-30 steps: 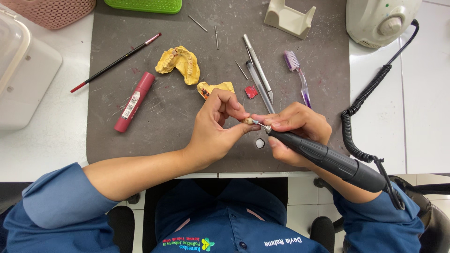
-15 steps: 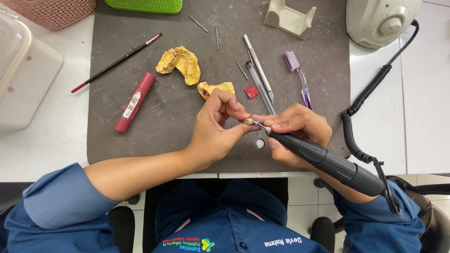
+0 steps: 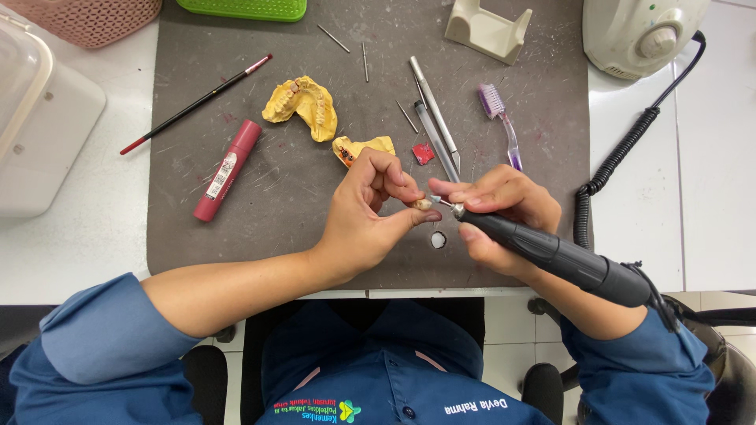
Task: The person adjusts a dental prosthesis on a yellow dental cast using a red marker and a rotary tool. They mark specific areas on the cast, then use the rotary tool to grind and shape the prosthesis, repeating the marking and grinding steps.
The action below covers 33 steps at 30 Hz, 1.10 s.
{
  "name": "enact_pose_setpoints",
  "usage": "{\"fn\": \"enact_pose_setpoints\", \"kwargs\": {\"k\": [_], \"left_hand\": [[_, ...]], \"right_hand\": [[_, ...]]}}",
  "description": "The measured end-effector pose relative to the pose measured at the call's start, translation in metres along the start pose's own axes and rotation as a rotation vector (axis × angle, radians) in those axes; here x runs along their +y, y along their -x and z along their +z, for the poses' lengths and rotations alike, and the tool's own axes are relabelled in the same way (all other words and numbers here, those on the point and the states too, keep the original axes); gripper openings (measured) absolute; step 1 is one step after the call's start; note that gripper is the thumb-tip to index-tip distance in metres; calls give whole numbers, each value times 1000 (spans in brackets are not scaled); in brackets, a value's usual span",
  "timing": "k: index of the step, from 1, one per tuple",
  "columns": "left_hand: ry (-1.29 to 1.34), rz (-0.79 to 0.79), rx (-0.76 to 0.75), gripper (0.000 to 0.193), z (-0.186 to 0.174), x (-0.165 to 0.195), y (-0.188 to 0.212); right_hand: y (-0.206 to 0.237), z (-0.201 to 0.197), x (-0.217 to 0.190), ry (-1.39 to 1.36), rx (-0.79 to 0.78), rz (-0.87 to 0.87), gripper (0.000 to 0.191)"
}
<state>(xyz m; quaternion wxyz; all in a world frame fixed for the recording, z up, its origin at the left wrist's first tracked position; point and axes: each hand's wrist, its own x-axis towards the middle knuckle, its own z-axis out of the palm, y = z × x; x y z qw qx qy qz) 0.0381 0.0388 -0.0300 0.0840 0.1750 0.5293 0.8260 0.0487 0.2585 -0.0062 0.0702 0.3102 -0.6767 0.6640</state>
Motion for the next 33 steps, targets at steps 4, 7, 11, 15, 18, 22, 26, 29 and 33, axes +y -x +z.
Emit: {"fn": "enact_pose_setpoints", "kwargs": {"k": [4,7,11,15,18,22,26,29,33], "left_hand": [[39,0,-16,42,0,1,-1],[15,0,-8,42,-1,1,0],[-5,8,1,44,-1,-1,-1],[-16,7,5,45,-1,-2,0],[-20,-2,16,45,0,-2,-1],[29,-33,10,44,0,-1,0],[0,-12,17,45,0,-2,0],[11,-13,9,44,0,-2,0],[1,0,10,45,0,-2,-1]], "right_hand": [[0,1,3,14,-14,-32,21],[-1,2,3,113,-27,-72,24],[-2,2,1,110,-42,-72,25],[-2,3,-1,119,-36,-59,26],[-2,4,-2,142,-30,-66,26],[-1,3,-5,134,-60,-33,28],[-2,4,-2,179,-35,-79,30],[-1,2,-1,162,-55,-98,30],[0,0,0,199,-55,-98,30]]}}
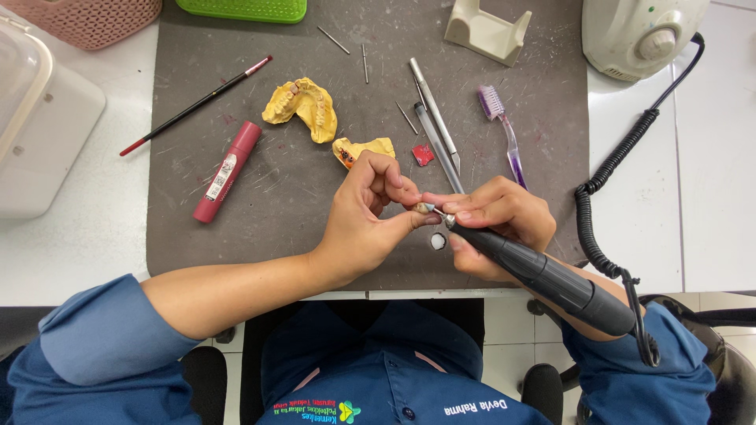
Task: The person adjusts a dental prosthesis on a yellow dental cast using a red marker and a rotary tool. They mark specific areas on the cast, then use the rotary tool to grind and shape the prosthesis, repeating the marking and grinding steps.
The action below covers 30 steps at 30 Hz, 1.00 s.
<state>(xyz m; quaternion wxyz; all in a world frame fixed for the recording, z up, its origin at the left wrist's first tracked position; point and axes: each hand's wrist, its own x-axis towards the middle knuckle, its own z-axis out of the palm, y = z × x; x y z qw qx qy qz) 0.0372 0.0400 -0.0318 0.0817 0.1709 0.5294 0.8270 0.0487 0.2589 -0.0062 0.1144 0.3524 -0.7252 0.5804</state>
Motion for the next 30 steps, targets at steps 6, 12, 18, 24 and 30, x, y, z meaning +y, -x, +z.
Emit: {"fn": "enact_pose_setpoints", "kwargs": {"k": [6,12,18,24,30], "left_hand": [[-15,6,1,45,-1,0,-1],[-21,4,1,45,-1,-2,0],[24,-7,-3,44,-1,-2,1],[22,-18,-9,43,-1,1,-1],[-5,10,-11,42,-1,2,0]], "right_hand": [[0,3,1,-55,6,2,30],[-5,2,-1,-20,-14,-38,30],[-7,6,-1,11,13,-67,31],[-3,6,-1,73,25,-55,31],[-3,3,0,-71,62,3,30]]}}
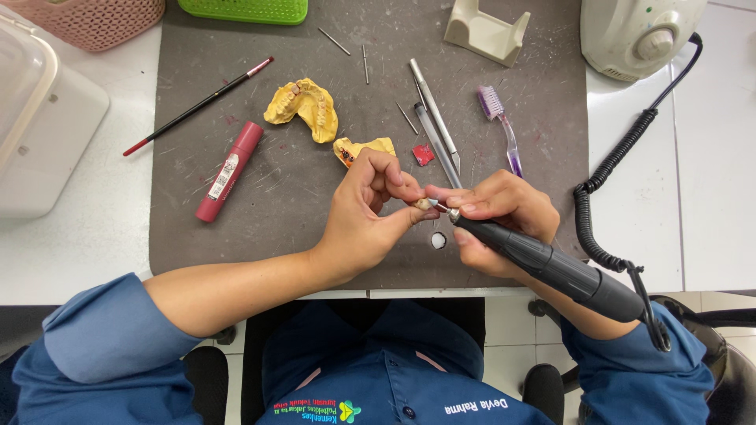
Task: The person adjusts a dental prosthesis on a yellow dental cast using a red marker and a rotary tool. They mark specific areas on the cast, then use the rotary tool to grind and shape the prosthesis, repeating the marking and grinding steps.
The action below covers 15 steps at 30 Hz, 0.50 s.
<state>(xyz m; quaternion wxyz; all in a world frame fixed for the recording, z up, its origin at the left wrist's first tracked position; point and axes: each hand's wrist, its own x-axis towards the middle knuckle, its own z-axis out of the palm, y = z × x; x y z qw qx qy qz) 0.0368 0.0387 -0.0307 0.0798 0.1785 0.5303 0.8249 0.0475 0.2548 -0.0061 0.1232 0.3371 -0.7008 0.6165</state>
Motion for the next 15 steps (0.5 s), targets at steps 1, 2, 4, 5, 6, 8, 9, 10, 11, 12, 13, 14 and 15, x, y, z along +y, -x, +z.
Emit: {"fn": "enact_pose_setpoints", "kwargs": {"k": [1,2,4,5,6,8,9,10,11,12,13,14,15], "left_hand": [[-18,9,4,41,0,0,1],[-34,17,13,41,1,-1,1],[-69,35,27,41,0,-2,0],[-71,34,28,41,-1,-3,0],[-73,30,30,41,0,-3,1],[-83,25,30,40,-1,-4,2],[-92,26,29,39,-1,-5,1],[-103,28,27,38,-2,-5,1],[-96,28,33,38,-2,-5,1],[-89,27,38,38,-2,-6,1],[-82,25,43,38,-1,-7,2],[-92,30,44,38,-1,-7,2],[-104,35,44,38,-2,-7,2]], "right_hand": [[0,0,-1,-13,-2,1,30],[-1,0,-2,36,-32,-12,30],[-3,-1,-4,136,-90,-44,30],[-4,0,-4,125,-80,-52,30],[-6,0,-4,114,-71,-57,30],[-7,1,-5,98,-70,-51,30],[-8,1,-6,94,-81,-42,30],[-8,1,-6,89,-91,-34,30],[-9,2,-6,109,-82,-40,30],[-9,2,-6,130,-73,-46,29],[-9,3,-7,150,-63,-51,28],[-9,3,-7,141,-70,-50,28],[-9,3,-7,133,-77,-51,28]]}}
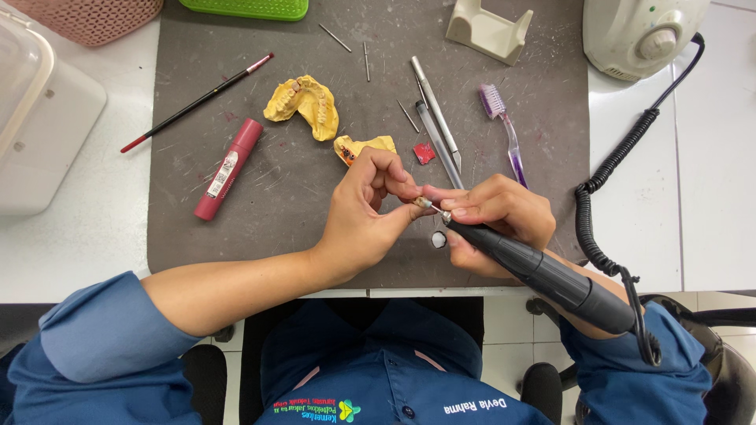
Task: The person adjusts a dental prosthesis on a yellow dental cast using a red marker and a rotary tool. They mark specific areas on the cast, then use the rotary tool to grind and shape the prosthesis, repeating the marking and grinding steps.
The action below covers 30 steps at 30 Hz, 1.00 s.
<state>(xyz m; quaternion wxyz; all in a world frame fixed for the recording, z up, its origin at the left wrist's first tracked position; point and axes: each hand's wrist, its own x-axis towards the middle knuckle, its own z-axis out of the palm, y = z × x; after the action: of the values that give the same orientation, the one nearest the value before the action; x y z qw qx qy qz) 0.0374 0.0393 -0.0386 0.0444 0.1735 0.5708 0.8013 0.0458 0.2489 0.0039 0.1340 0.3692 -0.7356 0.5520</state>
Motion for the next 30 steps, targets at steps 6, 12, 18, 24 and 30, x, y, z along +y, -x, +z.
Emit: {"fn": "enact_pose_setpoints", "kwargs": {"k": [6,12,18,24,30], "left_hand": [[-34,-8,15,37,0,0,0],[-173,65,25,41,1,7,0],[-331,116,35,43,1,17,-2],[-398,140,37,44,0,21,-4],[-406,124,47,44,0,21,-4]], "right_hand": [[1,0,3,39,-3,-26,26],[3,-1,6,-105,38,31,24],[2,-3,8,-87,6,27,23],[-1,-5,10,-45,-2,12,22],[-4,-4,7,49,-41,-12,22]]}}
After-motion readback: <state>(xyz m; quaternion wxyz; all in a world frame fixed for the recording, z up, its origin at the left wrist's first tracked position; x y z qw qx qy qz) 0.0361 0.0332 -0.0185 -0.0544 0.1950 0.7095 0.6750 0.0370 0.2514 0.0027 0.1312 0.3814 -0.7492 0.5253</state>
